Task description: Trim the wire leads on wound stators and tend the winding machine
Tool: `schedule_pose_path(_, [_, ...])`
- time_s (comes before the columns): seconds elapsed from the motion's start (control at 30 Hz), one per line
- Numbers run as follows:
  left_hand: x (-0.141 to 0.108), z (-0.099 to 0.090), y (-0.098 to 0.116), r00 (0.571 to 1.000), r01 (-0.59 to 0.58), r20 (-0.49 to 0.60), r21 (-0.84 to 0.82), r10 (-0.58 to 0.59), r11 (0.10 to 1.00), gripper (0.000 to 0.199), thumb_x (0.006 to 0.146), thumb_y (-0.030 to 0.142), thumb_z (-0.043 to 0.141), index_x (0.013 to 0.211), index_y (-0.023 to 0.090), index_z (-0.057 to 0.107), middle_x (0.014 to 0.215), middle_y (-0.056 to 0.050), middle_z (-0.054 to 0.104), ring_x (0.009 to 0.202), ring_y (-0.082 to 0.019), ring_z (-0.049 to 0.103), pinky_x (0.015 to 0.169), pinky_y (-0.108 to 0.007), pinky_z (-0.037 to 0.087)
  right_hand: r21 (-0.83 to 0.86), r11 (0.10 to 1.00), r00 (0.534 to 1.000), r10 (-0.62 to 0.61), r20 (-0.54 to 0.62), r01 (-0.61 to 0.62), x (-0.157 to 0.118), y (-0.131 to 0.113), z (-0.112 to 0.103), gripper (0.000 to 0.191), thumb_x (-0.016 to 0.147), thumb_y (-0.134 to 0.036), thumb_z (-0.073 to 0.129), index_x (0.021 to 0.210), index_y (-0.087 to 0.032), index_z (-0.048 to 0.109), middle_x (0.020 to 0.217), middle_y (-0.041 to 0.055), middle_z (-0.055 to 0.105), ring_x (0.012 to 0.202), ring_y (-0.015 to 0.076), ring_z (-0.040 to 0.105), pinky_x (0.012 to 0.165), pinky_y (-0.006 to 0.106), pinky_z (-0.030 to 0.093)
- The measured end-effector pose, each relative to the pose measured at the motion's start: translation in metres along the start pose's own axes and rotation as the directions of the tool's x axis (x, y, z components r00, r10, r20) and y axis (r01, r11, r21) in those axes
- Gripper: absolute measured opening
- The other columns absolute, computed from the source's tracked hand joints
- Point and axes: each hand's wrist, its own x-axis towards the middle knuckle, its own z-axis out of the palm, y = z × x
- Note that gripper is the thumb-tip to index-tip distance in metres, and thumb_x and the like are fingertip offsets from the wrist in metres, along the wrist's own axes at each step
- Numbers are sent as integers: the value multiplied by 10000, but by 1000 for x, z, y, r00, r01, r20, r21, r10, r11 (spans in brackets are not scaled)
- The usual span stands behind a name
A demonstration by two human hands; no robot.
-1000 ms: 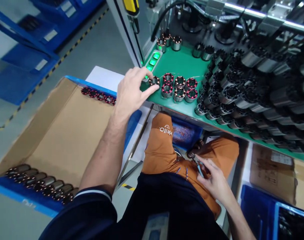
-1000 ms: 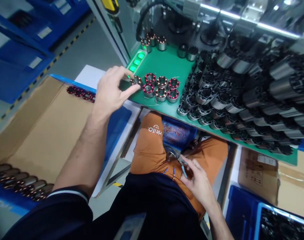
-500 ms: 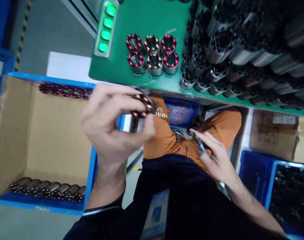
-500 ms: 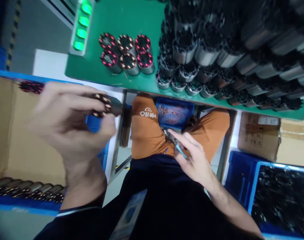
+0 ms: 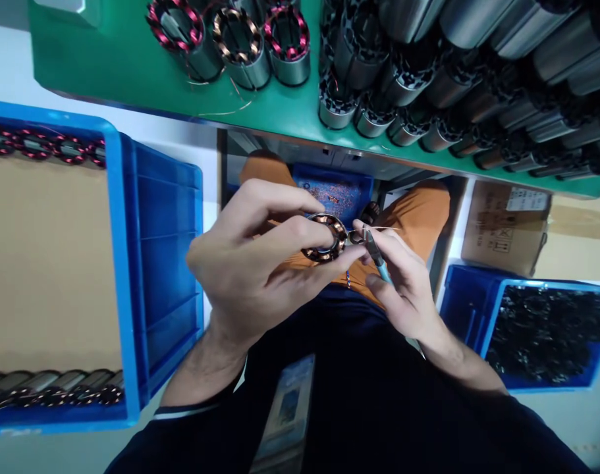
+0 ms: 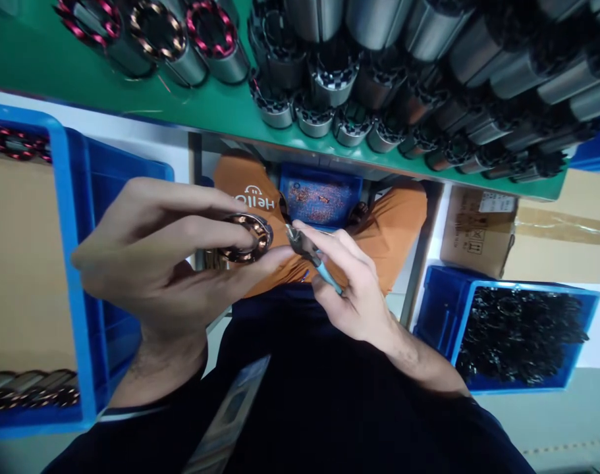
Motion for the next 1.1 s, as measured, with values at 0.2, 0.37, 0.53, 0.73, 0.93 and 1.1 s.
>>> schedule_pose_path(0.2, [-3,2,4,998,58,17,-50,-57,997,170,922,466,960,988,410,814,1124,7,787,1011,-247,768,769,-419,686,-94,995,998,-27,-52,22,0,-3,0,683,979,-138,558,1635,-310,635,1152,60,762,978,213,668,897,408,626])
schedule_pose_path(0.37, [-6,5,5,996,93,21,-110,-91,990,170,920,464,961,1002,416,820,1155,13,790,1016,-251,775,795,-435,682,-103,994,995,-38,-90,28,-3,-1,1,698,938,-98,566,1585,-323,698,1128,40,800,946,193,723,845,357,637])
schedule_pose_path(0.53, [-9,8,-2,992,125,9,-133,-125,983,244,866,393,1012,959,338,793,1094,-14,771,1036,-244,756,805,-424,681,-54,998,997,9,-79,-13,1,6,-2,621,940,-91,569,1507,-261,757,1289,47,824,986,174,779,896,326,657])
schedule_pose_path(0.73, [-12,25,-13,847,498,231,-659,-479,563,170,948,413,935,1009,293,832,1136,-19,760,931,-168,790,627,-257,672,-345,938,988,-21,-152,-33,9,17,-9,655,923,-226,655,1572,-294,714,1000,51,675,886,201,621,801,383,621])
schedule_pose_path(0.93, [-7,41,-4,741,606,411,-750,-531,266,376,904,558,958,906,235,765,950,-11,764,834,-166,802,645,-237,683,-505,859,953,-217,-211,84,9,18,-6,638,943,-280,754,1569,-400,719,974,44,586,893,208,607,800,397,611])
schedule_pose_path(1.1, [-6,47,0,758,592,401,-754,-515,285,409,923,580,934,903,224,732,925,-7,748,794,-142,753,684,-257,691,-484,872,946,-218,-239,78,11,14,-2,604,989,-268,745,1566,-443,711,1000,48,598,886,207,603,789,401,626])
